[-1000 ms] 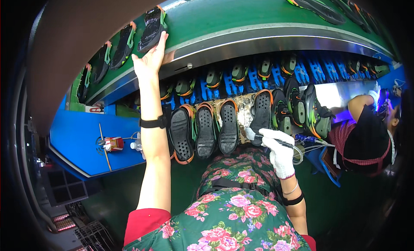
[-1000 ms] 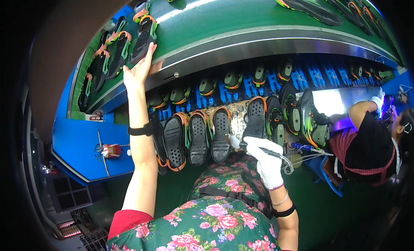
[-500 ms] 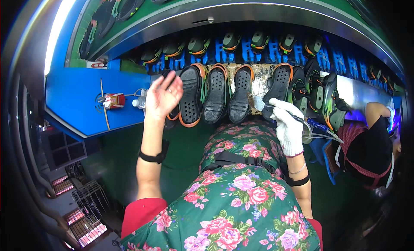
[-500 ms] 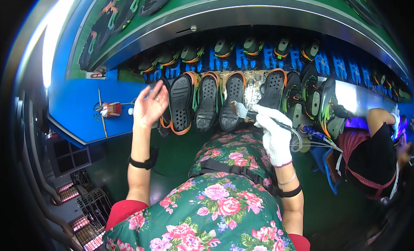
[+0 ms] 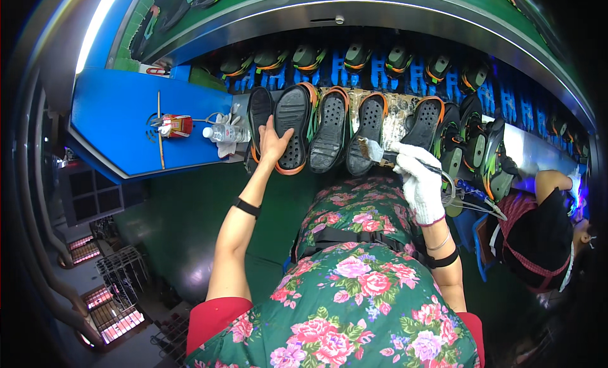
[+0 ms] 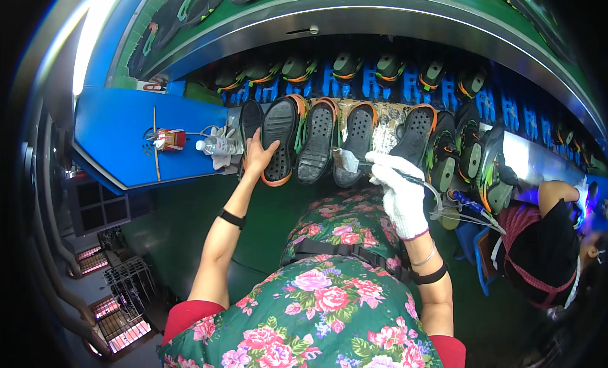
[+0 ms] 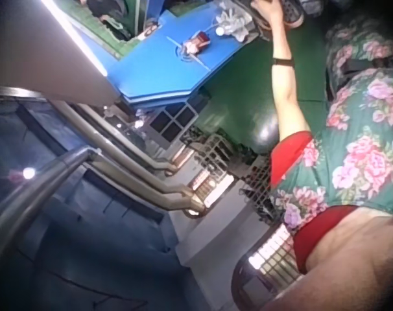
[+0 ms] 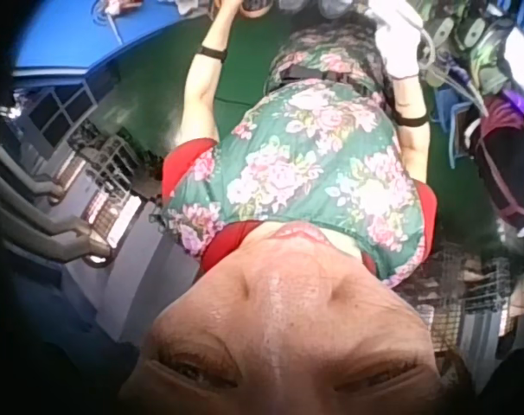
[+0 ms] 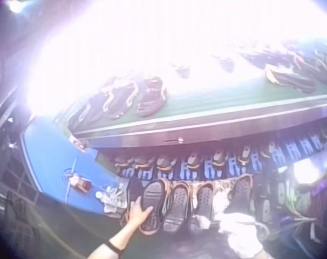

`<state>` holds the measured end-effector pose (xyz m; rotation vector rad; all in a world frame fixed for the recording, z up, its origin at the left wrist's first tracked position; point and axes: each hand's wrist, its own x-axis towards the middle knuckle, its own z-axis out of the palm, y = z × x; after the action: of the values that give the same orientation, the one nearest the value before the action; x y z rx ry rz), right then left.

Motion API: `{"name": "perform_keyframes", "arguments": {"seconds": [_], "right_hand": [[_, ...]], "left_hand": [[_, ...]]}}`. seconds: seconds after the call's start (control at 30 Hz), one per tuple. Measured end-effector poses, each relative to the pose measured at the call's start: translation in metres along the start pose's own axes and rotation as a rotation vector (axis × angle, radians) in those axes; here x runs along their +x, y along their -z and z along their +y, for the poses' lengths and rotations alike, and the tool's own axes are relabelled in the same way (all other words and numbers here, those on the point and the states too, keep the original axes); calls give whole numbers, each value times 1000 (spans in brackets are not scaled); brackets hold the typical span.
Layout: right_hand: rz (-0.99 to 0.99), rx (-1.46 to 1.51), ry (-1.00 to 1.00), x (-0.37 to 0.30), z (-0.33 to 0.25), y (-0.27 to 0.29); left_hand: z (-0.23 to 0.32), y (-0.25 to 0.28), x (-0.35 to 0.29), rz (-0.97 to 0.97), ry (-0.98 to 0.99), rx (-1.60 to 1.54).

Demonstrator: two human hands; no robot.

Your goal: Applying adhesive to the bottom of shoe soles using a brush.

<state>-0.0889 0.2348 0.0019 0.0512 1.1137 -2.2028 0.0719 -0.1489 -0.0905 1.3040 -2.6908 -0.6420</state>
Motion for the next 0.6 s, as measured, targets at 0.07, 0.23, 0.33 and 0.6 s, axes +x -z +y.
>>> {"name": "perform_keyframes", "arguments": {"seconds": [0.07, 0.23, 0.33, 0.6], "right_hand": [[-23, 5, -8, -2, 3, -6], [14, -11, -5, -3, 9, -10], [-3, 16, -11, -4, 11, -22], [-121, 223, 16, -6, -6, -75]], "left_hand": [[-10, -6, 12, 13, -32, 198], [15, 12, 11, -338, 395, -903], [18, 43, -4, -371, 441, -1138], [94, 66, -63, -810, 458, -1771]]}}
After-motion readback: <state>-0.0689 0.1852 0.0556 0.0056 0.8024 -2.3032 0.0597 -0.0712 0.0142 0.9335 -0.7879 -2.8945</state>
